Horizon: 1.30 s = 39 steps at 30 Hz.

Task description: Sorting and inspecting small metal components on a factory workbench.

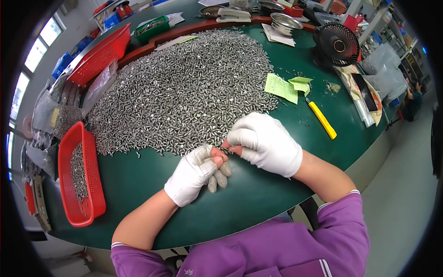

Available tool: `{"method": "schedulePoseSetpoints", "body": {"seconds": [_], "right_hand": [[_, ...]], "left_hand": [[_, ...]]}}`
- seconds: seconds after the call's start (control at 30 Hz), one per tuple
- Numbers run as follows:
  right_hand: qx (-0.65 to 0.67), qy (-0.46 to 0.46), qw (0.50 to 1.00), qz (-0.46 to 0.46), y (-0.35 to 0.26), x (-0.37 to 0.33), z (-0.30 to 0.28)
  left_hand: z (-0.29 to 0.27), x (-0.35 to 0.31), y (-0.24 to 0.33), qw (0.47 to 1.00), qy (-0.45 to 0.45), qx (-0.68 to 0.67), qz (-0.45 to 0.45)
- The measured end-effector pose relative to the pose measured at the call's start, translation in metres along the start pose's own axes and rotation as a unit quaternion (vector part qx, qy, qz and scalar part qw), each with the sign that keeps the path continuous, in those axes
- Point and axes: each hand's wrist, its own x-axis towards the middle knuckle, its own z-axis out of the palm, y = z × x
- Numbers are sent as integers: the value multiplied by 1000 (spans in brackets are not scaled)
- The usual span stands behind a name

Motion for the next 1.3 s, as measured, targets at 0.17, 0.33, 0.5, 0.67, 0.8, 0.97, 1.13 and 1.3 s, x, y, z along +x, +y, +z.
{"method": "schedulePoseSetpoints", "body": {"seconds": [0.17, 0.33, 0.5, 0.67, 0.8, 0.97, 1.13, 1.3], "right_hand": [[-78, 20, 995, 56, 11, 0, -8], [-121, -25, 986, 115, 15, -3, -17], [-110, -117, 977, 140, 18, -5, -22], [-93, -142, 978, 122, 18, -4, -14], [-127, -156, 973, 118, 13, -2, -8], [140, -98, 977, 127, -1, -3, 5], [201, -72, 970, 117, -6, -1, 8], [-17, 1, 995, 97, 6, 1, -3]], "left_hand": [[-3, 2, -5, 999, 7, -38, 21], [-6, 3, -7, 998, 5, -59, 23], [-11, 4, -8, 996, -28, -76, 37], [-11, 7, -10, 996, -23, -56, 63], [-13, 5, -12, 997, -27, -57, 49], [0, 3, 2, 1000, -17, -14, 3], [-1, 1, -5, 1000, 11, -21, 14], [-2, 1, -8, 998, 25, -45, 32]]}}
